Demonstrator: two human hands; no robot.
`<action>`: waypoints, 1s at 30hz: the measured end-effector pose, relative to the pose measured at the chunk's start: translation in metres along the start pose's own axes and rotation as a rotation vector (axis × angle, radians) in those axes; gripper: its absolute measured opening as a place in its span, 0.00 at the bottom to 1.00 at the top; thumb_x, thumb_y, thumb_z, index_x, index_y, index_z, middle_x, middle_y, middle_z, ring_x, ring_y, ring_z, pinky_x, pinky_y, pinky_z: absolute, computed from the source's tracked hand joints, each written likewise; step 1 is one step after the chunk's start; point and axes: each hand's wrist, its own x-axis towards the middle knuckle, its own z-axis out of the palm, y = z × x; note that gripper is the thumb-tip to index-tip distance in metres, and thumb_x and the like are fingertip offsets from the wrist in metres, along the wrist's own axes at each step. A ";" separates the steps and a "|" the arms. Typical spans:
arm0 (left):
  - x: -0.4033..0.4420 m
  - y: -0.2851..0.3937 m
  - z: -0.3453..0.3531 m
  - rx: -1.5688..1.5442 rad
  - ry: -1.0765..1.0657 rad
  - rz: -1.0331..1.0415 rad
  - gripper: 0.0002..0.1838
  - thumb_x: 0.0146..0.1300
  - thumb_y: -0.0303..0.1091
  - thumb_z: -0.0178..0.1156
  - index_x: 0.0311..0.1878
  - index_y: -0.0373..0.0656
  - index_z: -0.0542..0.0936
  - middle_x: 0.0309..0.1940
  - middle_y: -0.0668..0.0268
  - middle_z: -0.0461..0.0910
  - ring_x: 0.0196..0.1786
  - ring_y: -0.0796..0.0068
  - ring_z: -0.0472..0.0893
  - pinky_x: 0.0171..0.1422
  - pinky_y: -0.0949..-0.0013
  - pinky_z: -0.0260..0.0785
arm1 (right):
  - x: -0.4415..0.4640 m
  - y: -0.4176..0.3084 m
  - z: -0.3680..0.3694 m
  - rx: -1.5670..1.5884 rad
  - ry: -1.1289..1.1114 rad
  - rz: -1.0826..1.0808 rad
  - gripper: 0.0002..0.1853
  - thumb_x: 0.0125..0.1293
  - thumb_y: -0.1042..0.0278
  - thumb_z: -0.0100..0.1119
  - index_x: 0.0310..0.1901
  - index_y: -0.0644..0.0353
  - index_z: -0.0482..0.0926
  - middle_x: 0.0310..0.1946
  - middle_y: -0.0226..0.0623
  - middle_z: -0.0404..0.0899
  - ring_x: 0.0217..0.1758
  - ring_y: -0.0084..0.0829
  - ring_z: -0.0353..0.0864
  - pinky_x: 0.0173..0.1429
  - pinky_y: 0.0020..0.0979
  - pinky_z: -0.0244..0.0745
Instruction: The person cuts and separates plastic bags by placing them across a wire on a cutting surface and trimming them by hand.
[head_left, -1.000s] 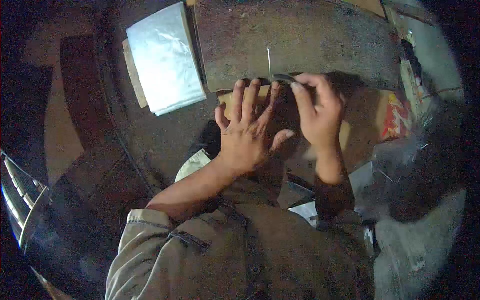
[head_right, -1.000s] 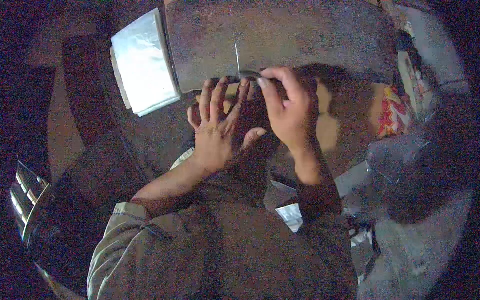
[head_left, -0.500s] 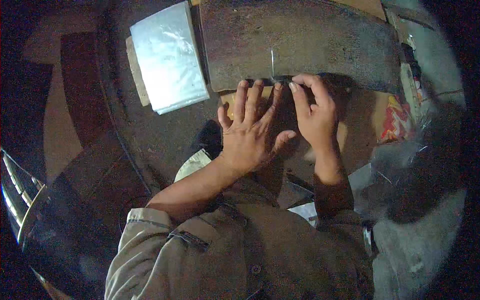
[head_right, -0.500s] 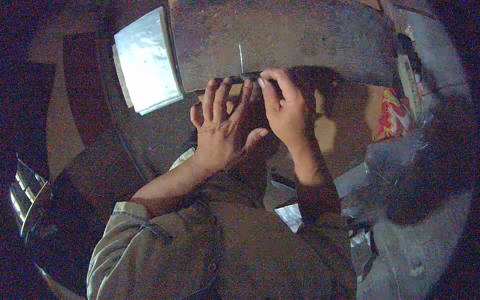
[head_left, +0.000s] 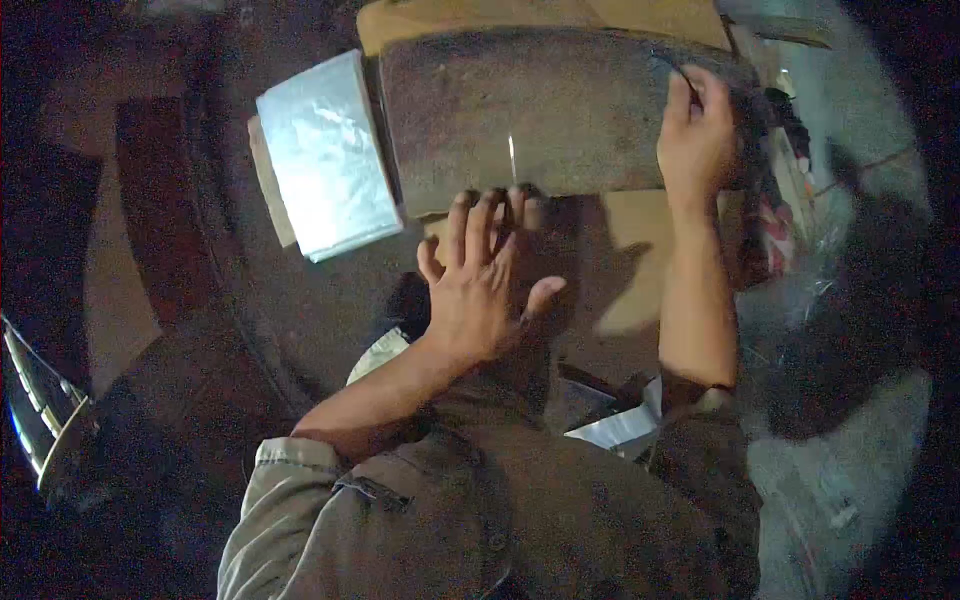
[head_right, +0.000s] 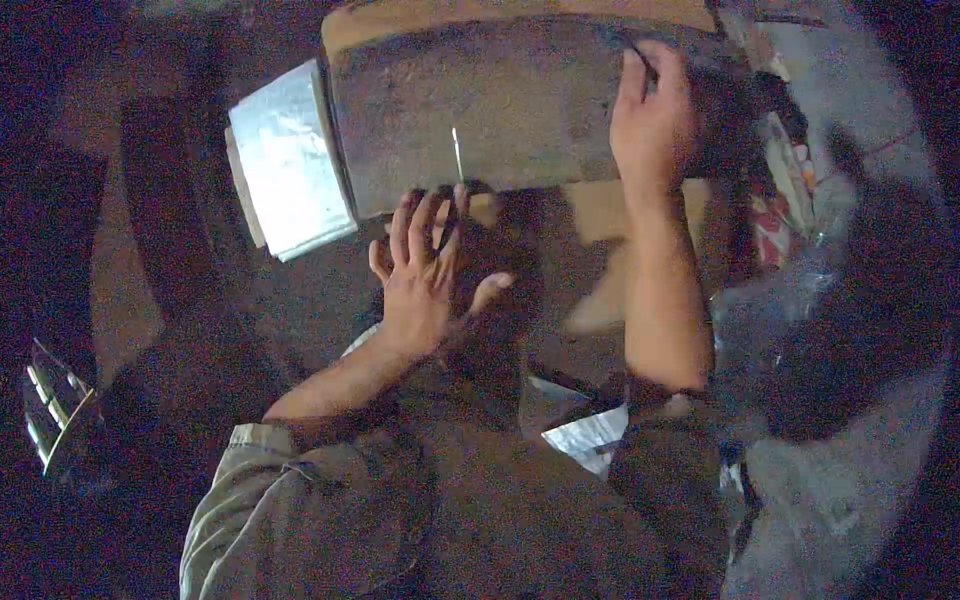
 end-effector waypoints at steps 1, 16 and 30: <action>0.001 0.001 -0.005 0.022 -0.037 -0.009 0.44 0.57 0.67 0.49 0.71 0.48 0.56 0.64 0.55 0.58 0.68 0.51 0.56 0.62 0.39 0.46 | 0.010 0.005 0.001 -0.089 0.011 -0.057 0.10 0.65 0.63 0.56 0.44 0.57 0.77 0.37 0.41 0.82 0.42 0.40 0.81 0.44 0.37 0.72; -0.029 -0.024 -0.011 -0.202 -0.149 0.100 0.39 0.59 0.60 0.54 0.69 0.51 0.60 0.68 0.49 0.53 0.69 0.46 0.52 0.66 0.42 0.44 | 0.019 0.006 0.029 0.081 -0.003 0.115 0.08 0.60 0.67 0.59 0.37 0.63 0.77 0.33 0.42 0.81 0.37 0.39 0.81 0.44 0.35 0.74; 0.003 -0.030 -0.019 -1.398 -0.062 -0.695 0.19 0.66 0.40 0.57 0.52 0.35 0.74 0.30 0.70 0.74 0.35 0.78 0.73 0.45 0.72 0.68 | -0.085 -0.042 -0.033 0.309 -0.106 0.338 0.08 0.62 0.68 0.60 0.38 0.62 0.77 0.35 0.39 0.79 0.38 0.33 0.78 0.42 0.31 0.72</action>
